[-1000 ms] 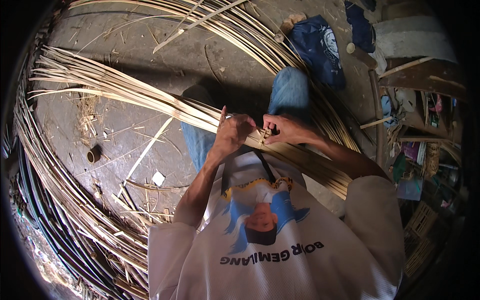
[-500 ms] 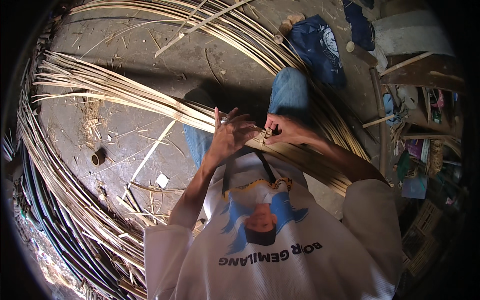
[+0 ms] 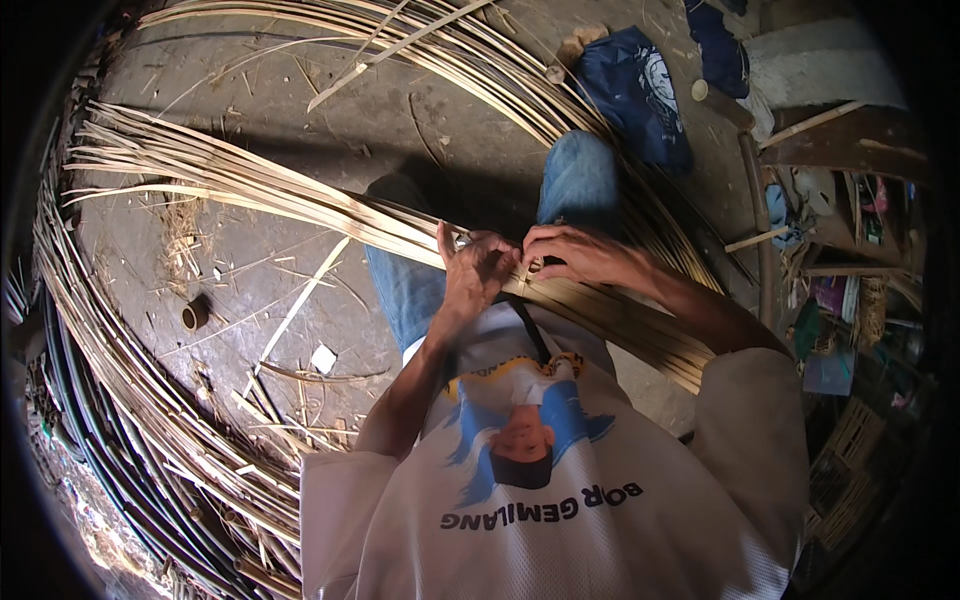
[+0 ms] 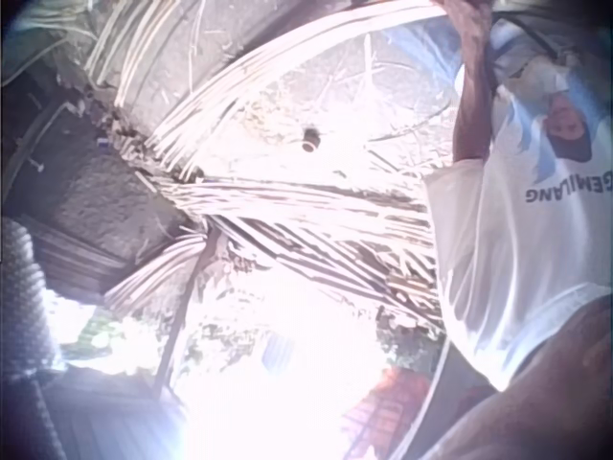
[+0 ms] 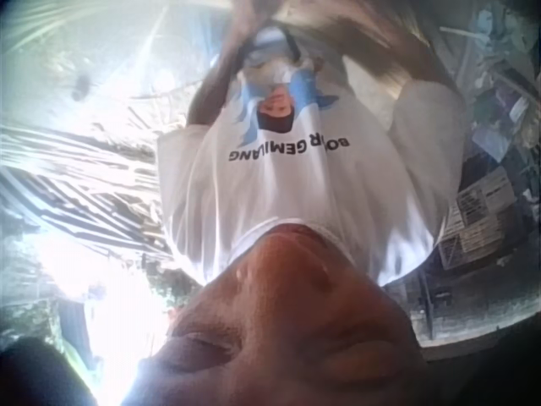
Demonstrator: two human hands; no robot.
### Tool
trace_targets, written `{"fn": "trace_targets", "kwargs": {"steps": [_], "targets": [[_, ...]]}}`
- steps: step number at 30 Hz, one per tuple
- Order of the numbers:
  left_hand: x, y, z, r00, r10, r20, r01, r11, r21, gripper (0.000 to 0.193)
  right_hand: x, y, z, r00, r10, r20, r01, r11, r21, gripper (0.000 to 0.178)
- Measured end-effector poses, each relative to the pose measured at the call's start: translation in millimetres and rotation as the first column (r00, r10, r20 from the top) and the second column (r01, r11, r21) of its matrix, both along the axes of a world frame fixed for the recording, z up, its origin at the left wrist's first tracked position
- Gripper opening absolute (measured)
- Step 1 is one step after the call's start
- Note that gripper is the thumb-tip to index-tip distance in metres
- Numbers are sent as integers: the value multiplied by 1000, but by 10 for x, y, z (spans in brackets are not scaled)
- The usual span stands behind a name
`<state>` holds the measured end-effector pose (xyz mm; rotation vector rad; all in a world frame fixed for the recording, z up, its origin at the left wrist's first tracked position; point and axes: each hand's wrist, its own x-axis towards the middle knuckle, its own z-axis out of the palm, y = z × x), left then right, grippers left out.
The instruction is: The person sits on the floor and uses a machete to split bamboo strips into thinner pieces. They repeatedly split the strips, discard offcuts, and gather the finished pieces into a bundle.
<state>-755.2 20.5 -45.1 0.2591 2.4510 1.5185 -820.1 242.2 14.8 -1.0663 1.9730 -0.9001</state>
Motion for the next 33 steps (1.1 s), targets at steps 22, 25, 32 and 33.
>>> {"fn": "trace_targets", "kwargs": {"steps": [22,25,32,33], "targets": [[6,86,-139,993,121,-18,-121,992,-40,23,11,-139,-86,938,-296,178,281,954,102,24],[-80,30,-54,997,79,16,-78,995,-56,20,39,-125,-41,935,-331,131,315,940,131,25],[130,-351,349,974,180,-137,-201,967,-154,20,554,-49,8,886,-423,-192,438,898,40,18],[214,-377,307,981,185,-52,-190,975,-114,20,612,-67,24,883,-433,-183,446,894,39,18]]}}
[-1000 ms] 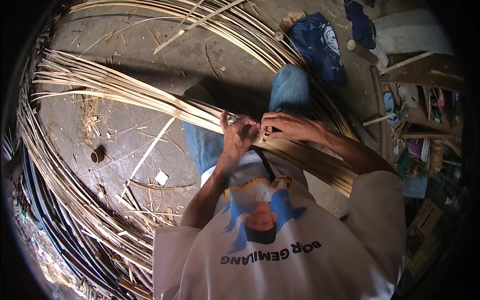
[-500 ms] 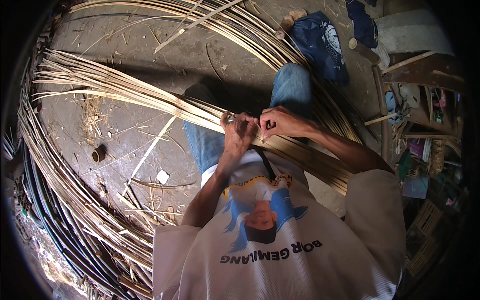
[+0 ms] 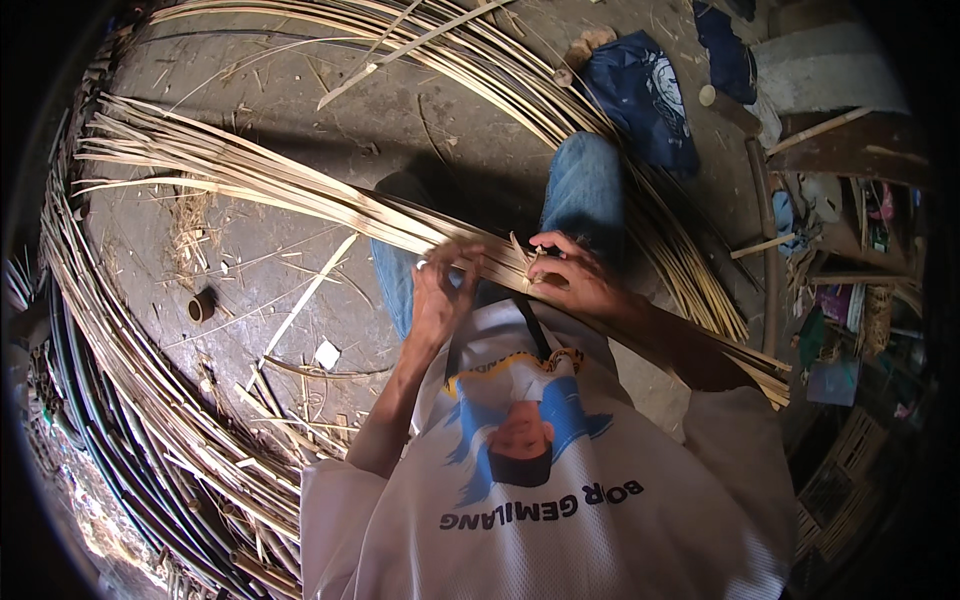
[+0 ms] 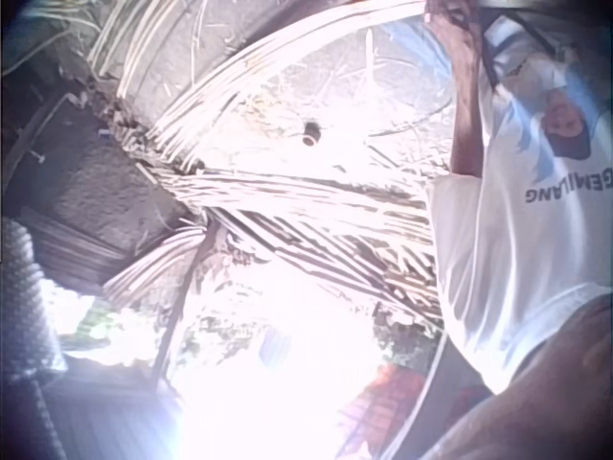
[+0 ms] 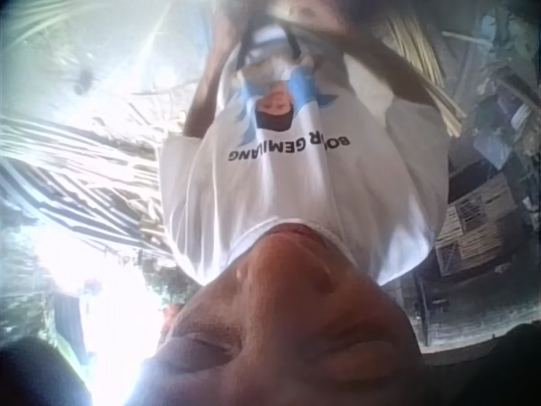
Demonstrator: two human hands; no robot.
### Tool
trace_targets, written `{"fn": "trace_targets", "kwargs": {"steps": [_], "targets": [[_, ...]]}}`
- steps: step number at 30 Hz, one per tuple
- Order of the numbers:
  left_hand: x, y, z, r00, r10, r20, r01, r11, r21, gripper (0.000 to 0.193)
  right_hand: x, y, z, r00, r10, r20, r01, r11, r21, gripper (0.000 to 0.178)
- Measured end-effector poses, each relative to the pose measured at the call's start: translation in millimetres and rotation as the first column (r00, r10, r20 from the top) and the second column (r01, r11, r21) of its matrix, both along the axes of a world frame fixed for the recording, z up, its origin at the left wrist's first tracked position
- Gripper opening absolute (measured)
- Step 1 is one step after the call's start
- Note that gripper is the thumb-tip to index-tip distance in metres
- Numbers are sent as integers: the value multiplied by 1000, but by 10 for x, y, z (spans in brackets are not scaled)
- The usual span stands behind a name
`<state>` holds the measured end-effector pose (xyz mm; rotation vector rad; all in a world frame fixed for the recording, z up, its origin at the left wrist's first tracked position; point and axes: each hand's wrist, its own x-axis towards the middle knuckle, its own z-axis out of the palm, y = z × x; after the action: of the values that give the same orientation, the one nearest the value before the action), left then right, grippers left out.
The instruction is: The person sits on the floor and uses a machete to split bamboo strips into thinner pieces. They repeatedly split the strips, discard offcuts, and gather the finished pieces into a bundle.
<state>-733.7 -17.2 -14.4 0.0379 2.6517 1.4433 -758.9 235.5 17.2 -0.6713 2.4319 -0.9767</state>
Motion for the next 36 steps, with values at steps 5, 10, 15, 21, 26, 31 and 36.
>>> {"fn": "trace_targets", "kwargs": {"steps": [5,10,15,21,26,31,36], "targets": [[262,213,179,995,-91,44,88,994,65,20,67,-100,-8,987,0,-158,-8,999,-53,16],[402,356,67,997,-46,60,32,976,214,23,87,-82,56,994,-20,-105,20,1000,-4,18],[441,373,-82,987,-103,127,57,945,323,31,38,-90,-35,998,-45,-50,45,999,5,22],[454,374,-110,961,-122,249,-2,895,446,39,18,-103,18,993,-26,-112,25,1000,-9,24],[377,336,-47,924,-200,325,-22,822,569,39,120,-123,23,941,6,-339,-4,1000,6,23],[340,317,26,861,-232,453,-140,747,650,40,90,-125,16,942,39,-333,-33,999,23,22],[345,344,16,838,-242,489,-190,711,677,43,68,-117,-33,952,13,-306,-17,1000,-13,20]]}}
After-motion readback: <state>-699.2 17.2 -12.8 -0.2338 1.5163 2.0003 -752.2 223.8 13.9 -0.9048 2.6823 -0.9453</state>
